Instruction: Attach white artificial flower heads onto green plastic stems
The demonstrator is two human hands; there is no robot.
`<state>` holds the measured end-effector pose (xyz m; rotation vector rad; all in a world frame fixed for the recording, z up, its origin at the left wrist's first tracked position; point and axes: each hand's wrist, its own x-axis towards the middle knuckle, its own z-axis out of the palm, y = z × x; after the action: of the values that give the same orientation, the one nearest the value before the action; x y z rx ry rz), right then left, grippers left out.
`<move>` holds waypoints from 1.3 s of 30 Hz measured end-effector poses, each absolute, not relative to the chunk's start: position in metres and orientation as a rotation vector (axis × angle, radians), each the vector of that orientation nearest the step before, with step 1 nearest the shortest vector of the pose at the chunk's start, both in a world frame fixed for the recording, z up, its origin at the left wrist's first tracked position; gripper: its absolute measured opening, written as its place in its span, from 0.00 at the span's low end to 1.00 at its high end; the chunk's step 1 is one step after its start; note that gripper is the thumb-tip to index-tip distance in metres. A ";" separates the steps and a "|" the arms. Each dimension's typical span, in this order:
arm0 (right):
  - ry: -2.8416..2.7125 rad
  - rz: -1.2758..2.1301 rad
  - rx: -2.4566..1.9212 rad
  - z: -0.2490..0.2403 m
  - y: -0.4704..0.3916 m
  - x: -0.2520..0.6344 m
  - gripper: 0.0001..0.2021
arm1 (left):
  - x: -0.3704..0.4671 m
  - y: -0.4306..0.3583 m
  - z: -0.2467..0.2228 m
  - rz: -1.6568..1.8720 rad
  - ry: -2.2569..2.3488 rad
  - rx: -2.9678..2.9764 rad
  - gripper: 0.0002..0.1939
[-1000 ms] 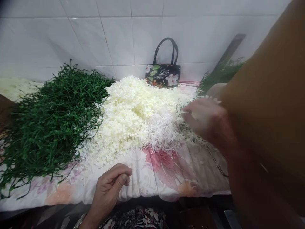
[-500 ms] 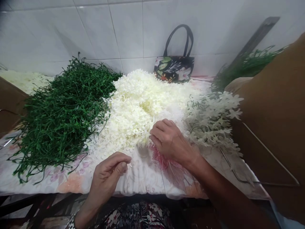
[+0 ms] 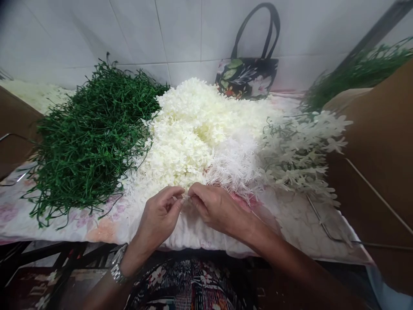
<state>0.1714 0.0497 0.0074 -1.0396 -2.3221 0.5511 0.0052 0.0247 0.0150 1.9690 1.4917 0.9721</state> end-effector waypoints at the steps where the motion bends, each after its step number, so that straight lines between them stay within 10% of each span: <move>1: -2.312 0.573 -1.025 0.007 0.049 0.170 0.06 | 0.005 0.024 0.015 0.972 1.489 1.959 0.08; 20: -2.025 0.925 -0.952 0.018 0.041 0.165 0.05 | -0.001 0.015 0.012 1.047 1.392 1.873 0.09; 39: -2.202 0.629 -0.820 0.002 0.039 0.160 0.07 | -0.049 0.071 0.047 0.782 2.264 2.399 0.06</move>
<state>0.1604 0.0391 0.0020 -0.8201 -2.2016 0.6288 -0.0495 0.0712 0.0474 2.3991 2.2638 0.7815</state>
